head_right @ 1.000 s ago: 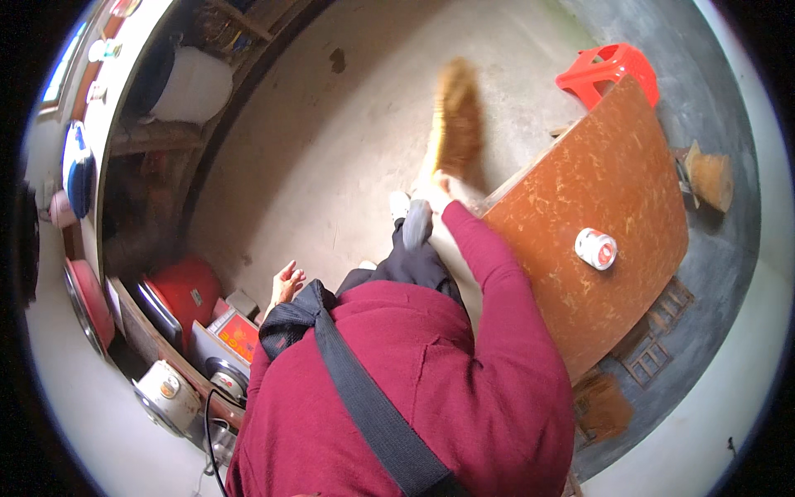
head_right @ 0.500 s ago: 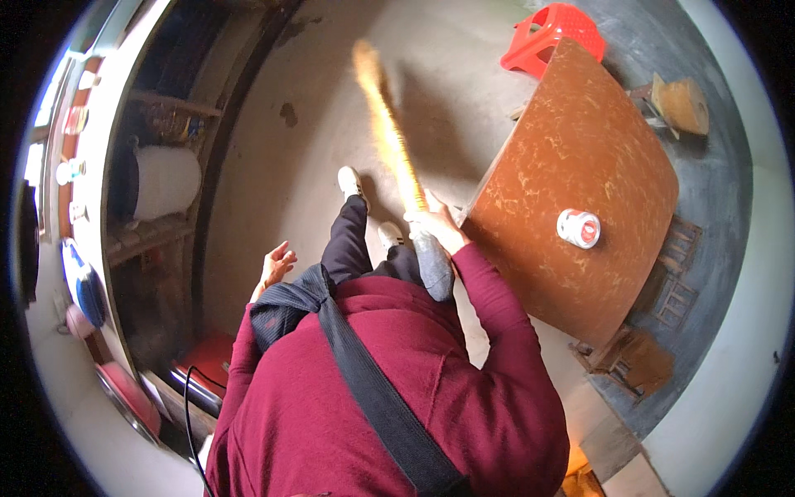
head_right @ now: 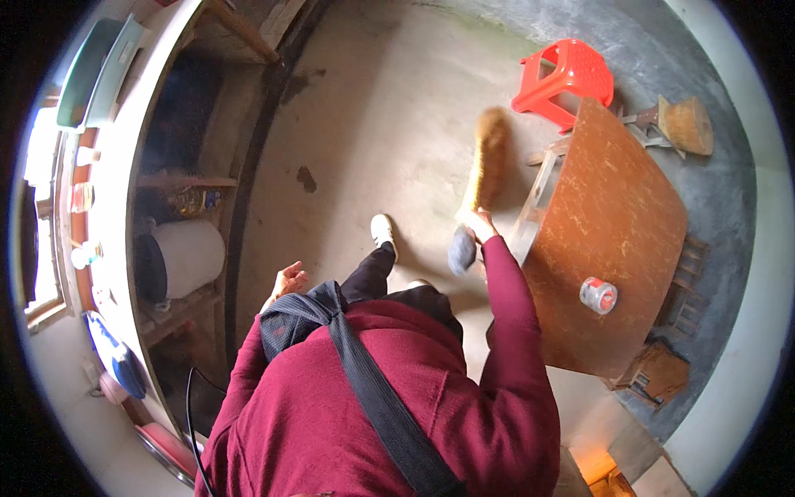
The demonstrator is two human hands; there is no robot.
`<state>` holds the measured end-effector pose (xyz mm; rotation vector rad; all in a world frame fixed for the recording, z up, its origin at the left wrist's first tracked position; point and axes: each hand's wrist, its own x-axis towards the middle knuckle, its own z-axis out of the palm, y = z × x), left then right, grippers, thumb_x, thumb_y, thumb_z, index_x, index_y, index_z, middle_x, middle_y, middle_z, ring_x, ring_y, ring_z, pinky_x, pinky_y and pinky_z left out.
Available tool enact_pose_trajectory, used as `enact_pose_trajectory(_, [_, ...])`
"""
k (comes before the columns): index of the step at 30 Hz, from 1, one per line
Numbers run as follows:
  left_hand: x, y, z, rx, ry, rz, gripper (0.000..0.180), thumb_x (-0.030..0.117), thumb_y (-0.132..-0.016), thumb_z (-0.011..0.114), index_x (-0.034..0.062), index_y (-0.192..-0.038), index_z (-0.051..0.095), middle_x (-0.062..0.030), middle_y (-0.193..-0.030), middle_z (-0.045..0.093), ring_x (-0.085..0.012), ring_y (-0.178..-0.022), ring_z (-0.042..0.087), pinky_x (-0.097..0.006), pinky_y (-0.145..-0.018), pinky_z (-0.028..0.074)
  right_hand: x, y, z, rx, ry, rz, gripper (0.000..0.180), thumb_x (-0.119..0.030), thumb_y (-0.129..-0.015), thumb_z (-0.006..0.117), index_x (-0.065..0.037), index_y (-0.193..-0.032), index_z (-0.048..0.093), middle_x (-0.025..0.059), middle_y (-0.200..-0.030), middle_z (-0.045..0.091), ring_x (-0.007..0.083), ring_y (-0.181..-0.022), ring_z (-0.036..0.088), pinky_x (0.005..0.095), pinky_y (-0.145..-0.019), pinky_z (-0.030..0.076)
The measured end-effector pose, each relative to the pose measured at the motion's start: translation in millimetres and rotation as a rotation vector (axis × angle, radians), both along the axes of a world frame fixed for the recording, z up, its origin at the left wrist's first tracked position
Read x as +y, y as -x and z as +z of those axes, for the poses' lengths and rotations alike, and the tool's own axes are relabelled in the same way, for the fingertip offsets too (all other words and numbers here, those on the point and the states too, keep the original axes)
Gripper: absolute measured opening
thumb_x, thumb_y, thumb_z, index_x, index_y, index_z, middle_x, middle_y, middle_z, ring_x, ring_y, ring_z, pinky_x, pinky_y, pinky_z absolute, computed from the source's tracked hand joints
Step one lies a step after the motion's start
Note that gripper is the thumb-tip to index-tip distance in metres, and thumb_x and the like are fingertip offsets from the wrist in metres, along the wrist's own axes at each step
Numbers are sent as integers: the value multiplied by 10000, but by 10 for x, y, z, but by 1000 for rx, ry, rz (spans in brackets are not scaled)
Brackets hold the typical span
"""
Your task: The person sweeps a concrete floor with a traditional straw broom, moving around furniture and a washing machine. They briefly lift a wooden board to sweep underneath it and continue sweeping debris toward a doorway.
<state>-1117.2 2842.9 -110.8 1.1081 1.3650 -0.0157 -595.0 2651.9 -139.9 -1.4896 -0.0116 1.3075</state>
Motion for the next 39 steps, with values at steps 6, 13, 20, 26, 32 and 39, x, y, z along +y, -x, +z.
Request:
enact_pose_trajectory(6, [920,-385,90,-55,-79,-12,542,171,-809,598,-40,-1263,392,-61,-842,611,-103,-729,547,-235,-633,448,635,-145,1269,-43,34,238,425,-54,-695,641,-50,-1105,525,8,-767,559,106,-629,541,263,-530,467])
enact_pose_trajectory(13, [1549,-999,400,-81,-118,-112,547,142,-799,592,-33,-1273,383,-53,-808,604,-95,-708,534,-233,-630,441,1191,-838,727,-167,6,27,376,-45,-685,635,-57,-1038,504,29,-701,545,136,-538,538,292,-485,469])
enact_pose_trajectory(20, [1921,-1137,253,-21,-116,-106,595,170,-808,601,-42,-1296,334,-64,-902,597,-141,-821,573,-277,-702,469,1977,-1108,-400,-41,-6,-18,206,-81,-713,637,-63,-883,523,53,-643,559,175,-493,543,320,-435,463])
enact_pose_trajectory(26, [2116,-1678,177,-16,-43,61,595,143,-798,604,-28,-1301,336,-58,-898,596,-120,-783,563,-267,-671,461,2631,-1145,567,-56,-54,480,487,-44,-663,648,-37,-1123,489,6,-687,537,104,-544,504,250,-466,430])
enact_pose_trajectory(32, [2290,-2413,187,28,-172,38,520,127,-780,583,-32,-1247,418,-77,-834,638,-110,-771,581,-245,-750,448,3625,-2204,1128,-159,-88,668,454,-26,-716,613,-57,-1149,480,16,-703,535,104,-544,513,257,-451,428])
enact_pose_trajectory(39, [1955,-2641,394,88,-99,220,515,133,-798,581,-42,-1249,407,-81,-845,631,-113,-776,574,-252,-754,453,5675,-2902,402,-818,-57,890,492,-158,-558,701,5,-976,502,122,-711,597,253,-641,585,328,-591,492])
